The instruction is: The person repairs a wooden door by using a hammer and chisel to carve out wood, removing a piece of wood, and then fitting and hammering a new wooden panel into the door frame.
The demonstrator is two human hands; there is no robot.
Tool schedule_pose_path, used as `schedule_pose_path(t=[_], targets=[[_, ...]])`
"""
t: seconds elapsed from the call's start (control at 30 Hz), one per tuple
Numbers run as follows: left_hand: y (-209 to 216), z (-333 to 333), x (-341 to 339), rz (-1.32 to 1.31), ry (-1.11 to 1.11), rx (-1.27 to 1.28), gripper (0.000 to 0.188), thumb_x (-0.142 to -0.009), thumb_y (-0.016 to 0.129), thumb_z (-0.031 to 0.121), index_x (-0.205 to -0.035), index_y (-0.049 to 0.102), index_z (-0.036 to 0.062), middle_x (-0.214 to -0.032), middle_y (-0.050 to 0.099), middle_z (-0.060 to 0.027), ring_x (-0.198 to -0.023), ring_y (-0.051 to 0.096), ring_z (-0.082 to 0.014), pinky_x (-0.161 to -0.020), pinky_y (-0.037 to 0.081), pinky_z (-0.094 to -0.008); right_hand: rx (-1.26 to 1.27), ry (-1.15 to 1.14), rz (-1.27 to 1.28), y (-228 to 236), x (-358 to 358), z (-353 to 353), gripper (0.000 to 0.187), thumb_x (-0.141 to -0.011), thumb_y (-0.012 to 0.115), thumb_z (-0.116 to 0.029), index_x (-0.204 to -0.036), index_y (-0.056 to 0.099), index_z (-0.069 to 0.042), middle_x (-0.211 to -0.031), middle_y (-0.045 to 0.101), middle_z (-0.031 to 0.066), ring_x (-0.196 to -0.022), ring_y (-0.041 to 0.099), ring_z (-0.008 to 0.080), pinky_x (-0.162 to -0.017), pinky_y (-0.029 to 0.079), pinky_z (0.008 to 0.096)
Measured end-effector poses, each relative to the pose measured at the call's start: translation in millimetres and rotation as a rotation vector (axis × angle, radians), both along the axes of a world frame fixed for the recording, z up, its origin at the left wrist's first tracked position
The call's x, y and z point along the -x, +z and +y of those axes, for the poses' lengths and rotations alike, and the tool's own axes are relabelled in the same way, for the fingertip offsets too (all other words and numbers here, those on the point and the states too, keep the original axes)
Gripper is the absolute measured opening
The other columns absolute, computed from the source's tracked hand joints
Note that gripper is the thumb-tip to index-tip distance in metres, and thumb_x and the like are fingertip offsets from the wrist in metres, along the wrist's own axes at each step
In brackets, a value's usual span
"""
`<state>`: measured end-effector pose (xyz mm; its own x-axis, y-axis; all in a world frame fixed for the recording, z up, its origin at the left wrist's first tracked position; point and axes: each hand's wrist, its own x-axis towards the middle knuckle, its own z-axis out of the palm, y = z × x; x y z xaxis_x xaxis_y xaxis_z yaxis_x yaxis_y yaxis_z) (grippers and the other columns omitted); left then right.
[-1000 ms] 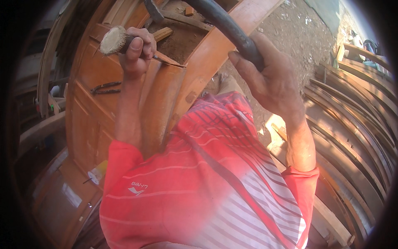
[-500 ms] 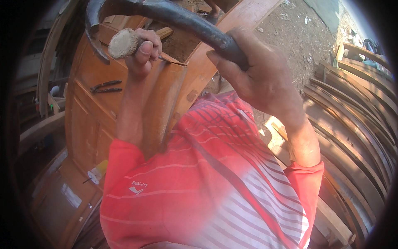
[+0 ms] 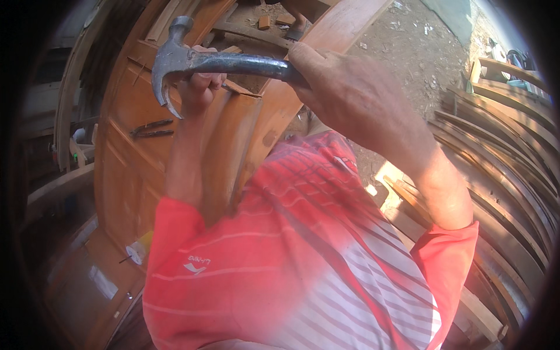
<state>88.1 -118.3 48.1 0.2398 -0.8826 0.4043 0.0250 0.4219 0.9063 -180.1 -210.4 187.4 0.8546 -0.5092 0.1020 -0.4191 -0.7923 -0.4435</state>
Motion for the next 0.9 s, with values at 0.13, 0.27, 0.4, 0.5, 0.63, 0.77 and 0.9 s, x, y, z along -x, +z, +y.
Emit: schedule_pose_path(t=[0.13, 0.27, 0.4, 0.5, 0.63, 0.77, 0.9], targets=[[-1, 0, -7, 0.028, -0.054, 0.064, 0.027, -0.096, 0.067, 0.028, -0.091, 0.06, 0.0033, -0.063, 0.048, 0.0007, -0.052, 0.044, -0.0092, -0.048, 0.037, -0.0253, -0.064, -0.001, -0.152, 14, -2, 2, 0.024, -0.096, 0.07, -0.023, -0.108, 0.058, -0.007, -0.078, 0.062, 0.0191, -0.071, 0.06, 0.0392, -0.063, 0.047, 0.0469], [1, -2, -7, -0.027, -0.065, 0.062, 0.026, -0.097, 0.068, 0.029, -0.092, 0.061, 0.0041, -0.064, 0.047, 0.001, -0.053, 0.045, -0.009, -0.05, 0.038, -0.0263, -0.077, -0.074, -0.327, 3, -5, 4, 0.024, -0.096, 0.071, -0.023, -0.107, 0.058, -0.006, -0.072, 0.055, 0.0175, -0.063, 0.051, 0.0335, -0.061, 0.046, 0.0412], [4, 6, -2, 0.015, 0.018, 0.044, 0.028, -0.098, 0.067, 0.031, -0.092, 0.061, 0.0037, -0.069, 0.055, -0.0016, -0.053, 0.047, -0.0085, -0.05, 0.038, -0.0254, -0.036, 0.014, 0.014, -4, -5, -1, 0.028, -0.095, 0.069, -0.026, -0.111, 0.059, -0.006, -0.08, 0.063, 0.0212, -0.073, 0.063, 0.0415, -0.064, 0.046, 0.0489], [8, -1, -12, 0.106, -0.076, 0.173, 0.033, -0.098, 0.068, 0.035, -0.092, 0.061, 0.0036, -0.067, 0.054, -0.0015, -0.052, 0.047, -0.0092, -0.049, 0.039, -0.0254, -0.137, -0.018, -0.048, -2, -4, 0, 0.028, -0.097, 0.069, -0.028, -0.11, 0.059, -0.005, -0.071, 0.055, 0.0169, -0.063, 0.057, 0.0341, -0.062, 0.044, 0.0437], [14, -2, -13, 0.109, -0.13, 0.19, 0.037, -0.097, 0.069, 0.039, -0.091, 0.061, 0.0037, -0.062, 0.047, 0.0004, -0.051, 0.044, -0.01, -0.048, 0.038, -0.0252, -0.122, -0.127, -0.176, -6, -1, -5, 0.03, -0.099, 0.069, -0.032, -0.107, 0.061, -0.005, -0.07, 0.05, 0.0091, -0.062, 0.047, 0.0203, -0.062, 0.042, 0.0383], [1, 1, -6, 0.149, -0.08, 0.108, 0.037, -0.094, 0.072, 0.039, -0.084, 0.055, 0.0079, -0.062, 0.05, -0.0009, -0.05, 0.045, -0.0097, -0.046, 0.036, -0.025, -0.19, -0.167, -0.126, -1, 0, -7, 0.03, -0.097, 0.069, -0.032, -0.106, 0.061, -0.004, -0.072, 0.056, 0.0156, -0.067, 0.055, 0.0309, -0.063, 0.044, 0.0429], [5, 0, -2, 0.07, -0.057, 0.126, 0.039, -0.094, 0.073, 0.041, -0.083, 0.055, 0.0078, -0.061, 0.048, -0.0007, -0.05, 0.045, -0.0098, -0.045, 0.035, -0.0251, -0.156, -0.2, -0.075, -6, 3, -5, 0.03, -0.096, 0.069, -0.033, -0.104, 0.061, -0.004, -0.074, 0.061, 0.0219, -0.071, 0.061, 0.0423, -0.064, 0.045, 0.0481]])
